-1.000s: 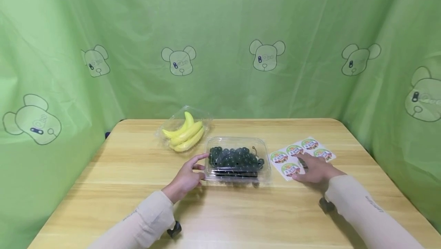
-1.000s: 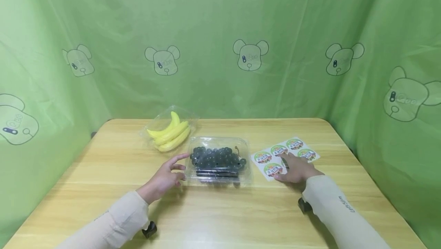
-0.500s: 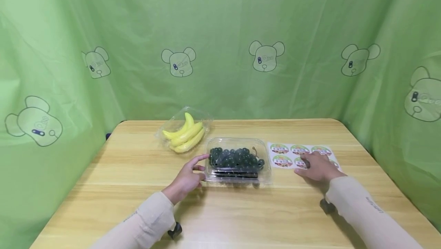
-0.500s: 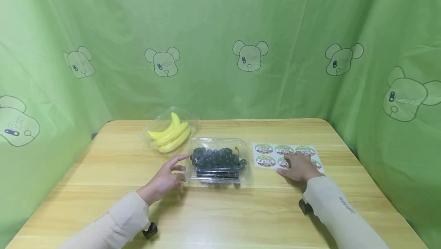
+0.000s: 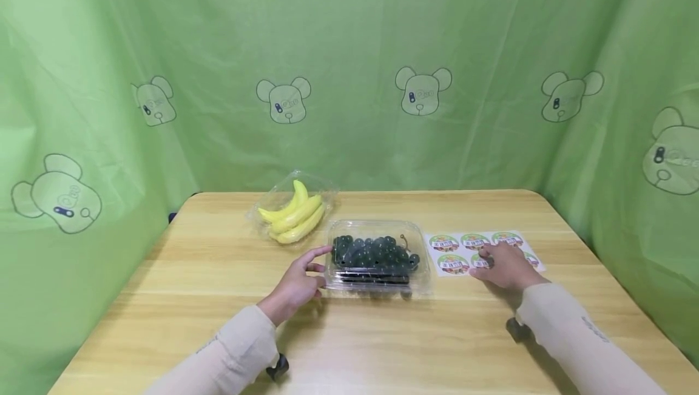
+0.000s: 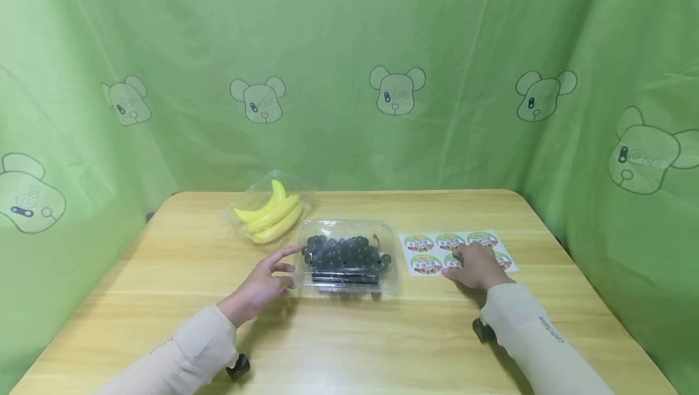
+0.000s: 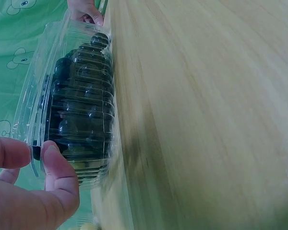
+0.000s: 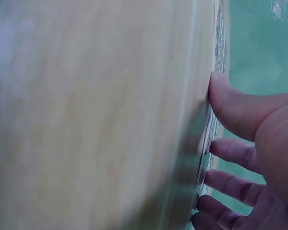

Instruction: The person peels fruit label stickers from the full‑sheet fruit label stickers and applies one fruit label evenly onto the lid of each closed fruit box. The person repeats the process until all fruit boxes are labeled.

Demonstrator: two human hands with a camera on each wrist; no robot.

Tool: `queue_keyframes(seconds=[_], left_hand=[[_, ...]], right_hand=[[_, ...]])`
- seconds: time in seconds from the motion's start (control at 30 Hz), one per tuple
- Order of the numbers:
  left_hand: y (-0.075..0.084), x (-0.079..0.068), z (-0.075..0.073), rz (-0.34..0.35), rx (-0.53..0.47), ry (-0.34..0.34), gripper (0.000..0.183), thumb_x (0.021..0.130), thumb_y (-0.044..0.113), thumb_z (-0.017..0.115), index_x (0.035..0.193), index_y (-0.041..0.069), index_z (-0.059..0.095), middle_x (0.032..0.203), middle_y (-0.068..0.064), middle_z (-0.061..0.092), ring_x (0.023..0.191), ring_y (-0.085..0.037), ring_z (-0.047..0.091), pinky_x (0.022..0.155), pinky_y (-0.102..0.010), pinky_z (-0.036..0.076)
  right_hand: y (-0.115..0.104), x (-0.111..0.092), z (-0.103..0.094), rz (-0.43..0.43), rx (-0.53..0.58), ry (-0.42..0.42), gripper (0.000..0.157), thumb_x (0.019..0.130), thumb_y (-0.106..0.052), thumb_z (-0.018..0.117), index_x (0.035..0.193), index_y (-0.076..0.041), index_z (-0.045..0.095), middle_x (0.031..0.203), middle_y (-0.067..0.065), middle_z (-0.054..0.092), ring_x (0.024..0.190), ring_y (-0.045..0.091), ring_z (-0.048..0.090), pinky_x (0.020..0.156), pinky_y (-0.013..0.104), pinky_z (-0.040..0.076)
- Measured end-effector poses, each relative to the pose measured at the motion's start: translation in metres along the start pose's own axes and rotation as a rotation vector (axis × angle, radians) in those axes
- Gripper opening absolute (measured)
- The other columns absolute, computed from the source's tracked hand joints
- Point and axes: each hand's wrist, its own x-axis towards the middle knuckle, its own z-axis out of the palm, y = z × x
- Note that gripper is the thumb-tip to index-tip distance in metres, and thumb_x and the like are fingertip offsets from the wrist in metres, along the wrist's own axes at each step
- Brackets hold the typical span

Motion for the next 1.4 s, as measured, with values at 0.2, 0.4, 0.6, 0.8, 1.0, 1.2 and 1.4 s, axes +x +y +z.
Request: queue_keyframes(seconds=[0.2,0.4,0.6,0.8,1.0,1.2,1.4], left_hand=[[0.002,-0.003,0.001,-0.002,-0.005,0.002,0.073,0.080,-0.021,0.052,0.144,0.015,0.046,0.114,-0.021,0.049,0.079,-0.022,0.057,0.067,-0.039,0.055],[0.003,-0.001,0.001,0.004,0.021,0.012,0.072,0.080,-0.021,0.052,0.142,0.015,0.048,0.114,-0.021,0.050,0.080,-0.025,0.058,0.069,-0.040,0.056],[0.005,0.000,0.003,0.013,0.088,0.030,0.072,0.078,-0.020,0.053,0.141,0.016,0.049,0.118,-0.021,0.049,0.080,-0.027,0.057,0.070,-0.040,0.055],[0.007,-0.001,0.006,0.040,0.164,0.069,0.071,0.077,-0.018,0.053,0.139,0.016,0.051,0.129,-0.025,0.045,0.080,-0.025,0.057,0.057,-0.025,0.049],[0.009,-0.002,0.008,0.032,0.179,0.096,0.071,0.075,-0.017,0.053,0.138,0.016,0.052,0.130,-0.025,0.045,0.080,-0.023,0.056,0.057,-0.026,0.048],[0.013,-0.002,0.011,0.011,0.203,0.145,0.071,0.074,-0.016,0.053,0.138,0.015,0.050,0.128,-0.022,0.046,0.096,-0.029,0.054,0.066,-0.033,0.052],[0.019,0.001,0.015,0.045,0.236,0.246,0.067,0.072,-0.014,0.056,0.134,0.012,0.051,0.128,-0.020,0.047,0.112,-0.037,0.048,0.088,-0.048,0.049]], right_hand=[[0.000,-0.001,0.000,-0.023,-0.003,0.010,0.058,0.080,-0.034,0.078,0.112,0.011,0.062,0.109,0.035,0.059,0.105,0.058,0.049,0.092,0.069,0.036],[0.002,-0.001,-0.001,-0.021,0.019,0.007,0.054,0.081,-0.031,0.077,0.114,0.010,0.062,0.111,0.033,0.060,0.106,0.056,0.050,0.091,0.068,0.038],[0.007,-0.003,0.000,-0.043,0.027,0.013,0.053,0.082,-0.026,0.076,0.117,0.010,0.060,0.118,0.036,0.056,0.111,0.058,0.048,0.093,0.069,0.036],[0.007,-0.005,-0.001,-0.032,0.031,0.024,0.054,0.083,-0.026,0.073,0.121,0.009,0.059,0.122,0.037,0.054,0.113,0.058,0.046,0.095,0.069,0.035],[0.006,-0.006,0.000,-0.028,0.031,0.023,0.054,0.084,-0.026,0.071,0.123,0.009,0.058,0.123,0.036,0.054,0.114,0.057,0.047,0.095,0.069,0.035],[0.004,-0.008,0.000,-0.026,0.027,0.009,0.054,0.086,-0.028,0.070,0.123,0.009,0.058,0.122,0.037,0.054,0.112,0.058,0.047,0.093,0.069,0.037],[0.002,-0.008,-0.003,-0.037,0.027,0.018,0.054,0.088,-0.029,0.068,0.124,0.010,0.058,0.122,0.037,0.054,0.112,0.058,0.048,0.093,0.069,0.037]])
